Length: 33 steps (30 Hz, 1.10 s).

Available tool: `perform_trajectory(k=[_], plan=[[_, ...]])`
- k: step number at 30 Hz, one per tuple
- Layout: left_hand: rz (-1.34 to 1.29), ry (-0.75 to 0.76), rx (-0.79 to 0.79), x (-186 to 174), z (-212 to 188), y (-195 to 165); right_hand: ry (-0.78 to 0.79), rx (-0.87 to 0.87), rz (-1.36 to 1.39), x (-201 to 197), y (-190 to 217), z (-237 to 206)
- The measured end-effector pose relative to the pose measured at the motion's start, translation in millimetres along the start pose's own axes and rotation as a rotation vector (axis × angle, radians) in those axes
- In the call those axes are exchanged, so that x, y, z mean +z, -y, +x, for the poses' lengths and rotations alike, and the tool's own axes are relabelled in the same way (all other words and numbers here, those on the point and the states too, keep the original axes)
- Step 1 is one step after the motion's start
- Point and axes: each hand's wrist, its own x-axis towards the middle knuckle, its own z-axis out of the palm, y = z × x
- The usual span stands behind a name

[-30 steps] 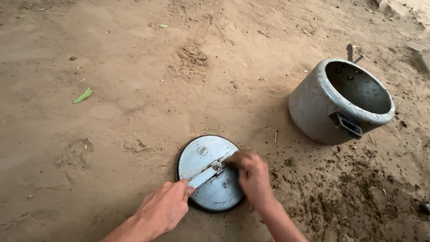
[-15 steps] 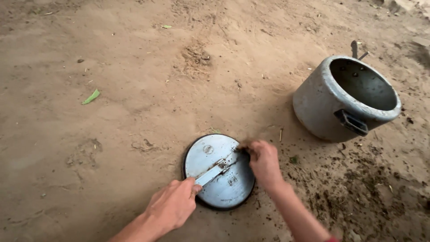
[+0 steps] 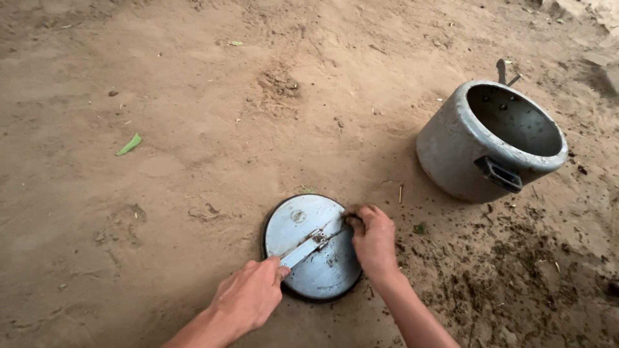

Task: The person works on a pressure cooker lid lying on the ground, using a small hand tool to turn and adjust the central handle and valve assembly while holding the lid steady. They repeatedly reposition the lid, work on the mechanism from different sides, and lift the lid to check the assembly.

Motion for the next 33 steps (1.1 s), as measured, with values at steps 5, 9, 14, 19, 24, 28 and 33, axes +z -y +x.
perform_trajectory(k=[5, 9, 14, 19, 24, 28, 33], plan=[[0.041, 0.008, -0.013, -1, 0, -3, -0.010, -0.227, -0.018, 3, 16, -33], [0.082, 0.025, -0.046, 0, -1, -7, 0.032, -0.173, -0.008, -7, 31, -68], [0.054, 0.011, -0.017, -1, -2, -2, 0.175, 0.106, 0.009, -25, 34, -72], [0.039, -0.022, 0.008, -2, -2, -3, 0.031, 0.519, 0.052, -26, 32, -52], [0.088, 0.019, -0.119, -6, -4, -6, -0.129, -0.332, -0.324, 18, 35, -57], [0.013, 0.009, -0.120, -15, -2, -9, -0.003, -0.478, -0.157, 4, 19, -101], [0.036, -0.078, -0.001, -25, -13, -16, -0.018, 0.299, -0.079, -38, 4, -76]])
